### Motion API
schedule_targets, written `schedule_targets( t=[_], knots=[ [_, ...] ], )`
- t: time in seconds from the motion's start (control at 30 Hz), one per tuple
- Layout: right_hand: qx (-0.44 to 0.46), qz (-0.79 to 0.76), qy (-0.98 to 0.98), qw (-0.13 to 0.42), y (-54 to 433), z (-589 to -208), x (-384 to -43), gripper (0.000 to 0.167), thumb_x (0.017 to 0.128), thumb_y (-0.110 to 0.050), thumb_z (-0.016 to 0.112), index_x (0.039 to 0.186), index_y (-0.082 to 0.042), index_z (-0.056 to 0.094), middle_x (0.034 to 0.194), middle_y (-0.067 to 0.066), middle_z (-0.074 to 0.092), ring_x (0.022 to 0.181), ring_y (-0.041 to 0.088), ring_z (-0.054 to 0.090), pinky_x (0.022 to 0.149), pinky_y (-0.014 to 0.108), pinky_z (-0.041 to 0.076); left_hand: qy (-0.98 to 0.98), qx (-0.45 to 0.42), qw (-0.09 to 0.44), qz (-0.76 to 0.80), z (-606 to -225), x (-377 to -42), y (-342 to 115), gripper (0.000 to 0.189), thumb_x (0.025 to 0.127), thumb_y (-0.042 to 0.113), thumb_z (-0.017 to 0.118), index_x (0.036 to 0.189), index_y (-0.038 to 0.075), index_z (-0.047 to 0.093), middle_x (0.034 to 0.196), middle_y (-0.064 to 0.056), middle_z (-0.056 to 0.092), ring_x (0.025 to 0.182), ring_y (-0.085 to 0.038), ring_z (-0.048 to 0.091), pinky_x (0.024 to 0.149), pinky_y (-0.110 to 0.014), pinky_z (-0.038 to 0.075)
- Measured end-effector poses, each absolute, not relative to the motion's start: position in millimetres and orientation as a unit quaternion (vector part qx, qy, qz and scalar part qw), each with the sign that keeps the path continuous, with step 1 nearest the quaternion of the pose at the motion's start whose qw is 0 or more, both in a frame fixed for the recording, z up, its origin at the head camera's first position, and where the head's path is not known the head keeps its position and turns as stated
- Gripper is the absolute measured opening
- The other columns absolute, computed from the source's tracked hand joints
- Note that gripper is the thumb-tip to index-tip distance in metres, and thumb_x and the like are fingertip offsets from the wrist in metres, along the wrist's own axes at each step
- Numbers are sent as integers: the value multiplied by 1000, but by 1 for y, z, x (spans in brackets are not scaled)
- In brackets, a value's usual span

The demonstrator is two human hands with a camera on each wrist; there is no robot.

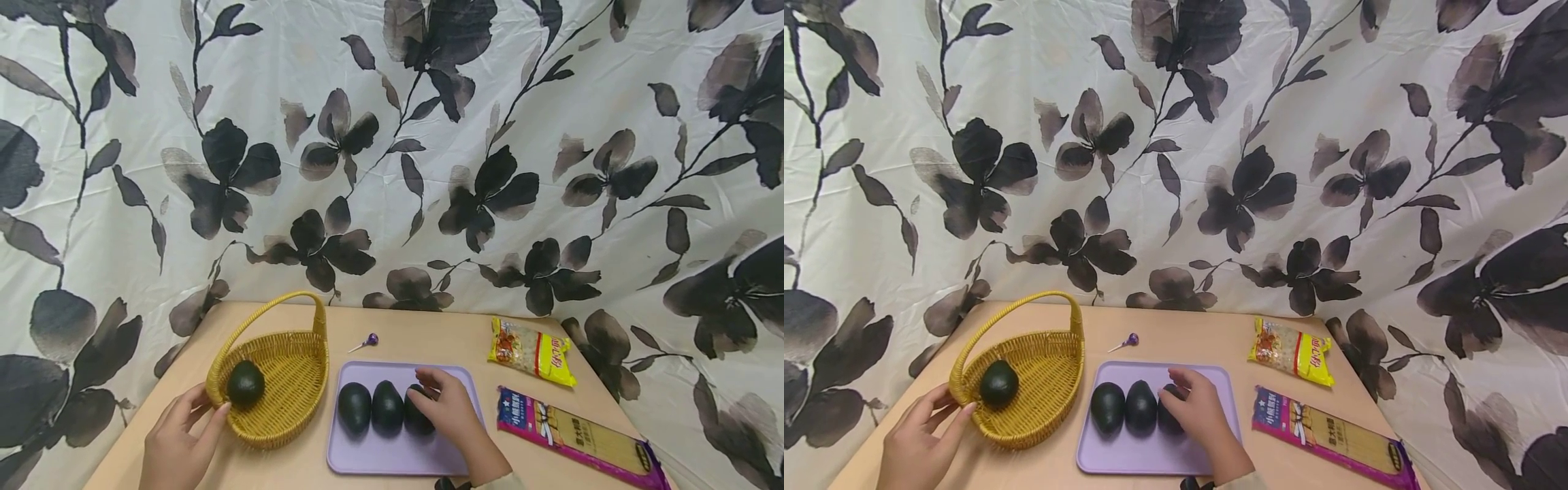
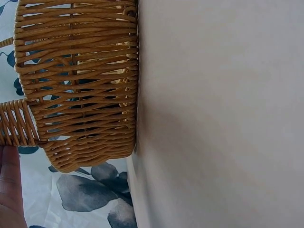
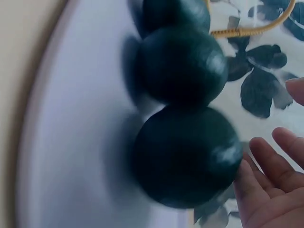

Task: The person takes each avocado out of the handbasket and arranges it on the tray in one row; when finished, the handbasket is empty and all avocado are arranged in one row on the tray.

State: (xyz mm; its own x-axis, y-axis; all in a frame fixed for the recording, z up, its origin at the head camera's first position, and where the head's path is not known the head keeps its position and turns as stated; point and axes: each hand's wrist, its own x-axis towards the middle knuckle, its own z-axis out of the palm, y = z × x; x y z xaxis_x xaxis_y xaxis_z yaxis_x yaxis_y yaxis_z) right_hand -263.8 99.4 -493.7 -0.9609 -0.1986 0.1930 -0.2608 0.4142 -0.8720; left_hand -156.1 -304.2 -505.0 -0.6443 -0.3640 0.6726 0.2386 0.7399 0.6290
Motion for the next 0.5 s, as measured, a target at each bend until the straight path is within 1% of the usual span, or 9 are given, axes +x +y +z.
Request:
schedule_targets(
  t=[0.17, 0.37, 0.5],
  knots=[
    [167, 530, -831, 20, 80, -481, -266, 43, 90, -23, 80, 126, -3, 67, 128, 12, 69, 123, 30, 65, 106, 38, 59, -833, 39, 420, -357, -505, -157, -303, 54, 73, -11, 86, 122, -7, 63, 111, -15, 68, 107, 27, 44, 89, 7, 45],
    [216, 541, -813, 7, 50, -466, -265, 45, 91, -21, 78, 130, -3, 65, 130, 11, 67, 125, 27, 63, 109, 34, 57, -835, 50, 417, -356, -505, -156, -303, 53, 73, -10, 87, 121, -5, 64, 110, -13, 69, 106, 27, 44, 88, 7, 45],
    [248, 526, -813, 7, 31, -455, -267, 45, 91, -22, 78, 131, -6, 65, 129, 9, 68, 125, 24, 63, 109, 32, 57, -835, 51, 416, -355, -504, -155, -302, 53, 73, -10, 87, 121, -5, 64, 110, -13, 69, 106, 27, 43, 88, 8, 44]
  ],
)
